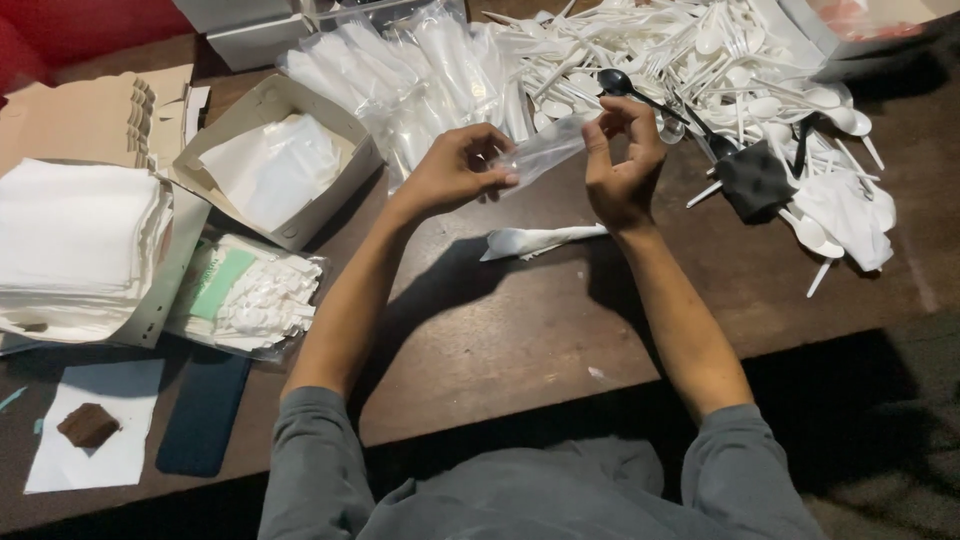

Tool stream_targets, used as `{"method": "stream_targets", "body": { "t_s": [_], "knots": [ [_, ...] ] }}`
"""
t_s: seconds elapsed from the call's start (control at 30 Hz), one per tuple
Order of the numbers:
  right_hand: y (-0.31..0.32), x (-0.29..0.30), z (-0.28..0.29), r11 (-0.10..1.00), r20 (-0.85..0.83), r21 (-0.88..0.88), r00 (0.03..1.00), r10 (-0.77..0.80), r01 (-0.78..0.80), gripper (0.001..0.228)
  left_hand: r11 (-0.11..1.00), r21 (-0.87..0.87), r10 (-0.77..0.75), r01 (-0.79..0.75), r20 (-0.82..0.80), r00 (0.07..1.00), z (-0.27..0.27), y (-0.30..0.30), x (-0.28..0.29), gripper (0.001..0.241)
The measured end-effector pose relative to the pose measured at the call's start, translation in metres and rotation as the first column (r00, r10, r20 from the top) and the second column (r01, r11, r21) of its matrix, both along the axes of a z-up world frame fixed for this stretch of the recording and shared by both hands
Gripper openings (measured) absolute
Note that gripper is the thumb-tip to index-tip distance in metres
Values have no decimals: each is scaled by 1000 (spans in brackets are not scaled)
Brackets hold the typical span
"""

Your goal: Wrapping plastic cutlery in napkins and placing them into plastic sleeves for packaging.

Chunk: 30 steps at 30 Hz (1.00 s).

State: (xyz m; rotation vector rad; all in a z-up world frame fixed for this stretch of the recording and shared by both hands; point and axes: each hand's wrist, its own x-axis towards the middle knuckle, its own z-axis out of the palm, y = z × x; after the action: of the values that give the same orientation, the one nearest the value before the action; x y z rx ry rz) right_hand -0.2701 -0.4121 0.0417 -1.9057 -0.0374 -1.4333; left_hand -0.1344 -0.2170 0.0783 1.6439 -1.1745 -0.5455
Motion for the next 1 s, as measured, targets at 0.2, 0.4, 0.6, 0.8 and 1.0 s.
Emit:
{"method": "stream_targets", "body": {
  "t_s": [0.2, 0.4, 0.6, 0.8, 1.0],
  "knots": [
    [-6, -6, 8, 999, -33, 41, 999, -4, 5, 26, 981, 190, -20, 30, -54, 998, 4, 9, 15, 35],
    [-12, -9, 6, 995, -71, 99, 997, -11, 18, 40, 994, 97, 59, -51, -82, 995, 15, 17, 16, 10],
    [-19, -13, 5, 989, -76, 136, 996, -47, 57, 38, 995, 44, 90, -85, -149, 985, 22, 24, 18, 12],
    [-12, -13, 7, 997, -18, 66, 999, -31, 33, 48, 991, -14, 129, -131, -107, 986, 19, 23, 20, 12],
    [0, -10, 1, 998, 117, 28, 991, 60, -64, 41, 984, -8, 177, -180, -139, 974, 14, 23, 27, 12]
  ]
}}
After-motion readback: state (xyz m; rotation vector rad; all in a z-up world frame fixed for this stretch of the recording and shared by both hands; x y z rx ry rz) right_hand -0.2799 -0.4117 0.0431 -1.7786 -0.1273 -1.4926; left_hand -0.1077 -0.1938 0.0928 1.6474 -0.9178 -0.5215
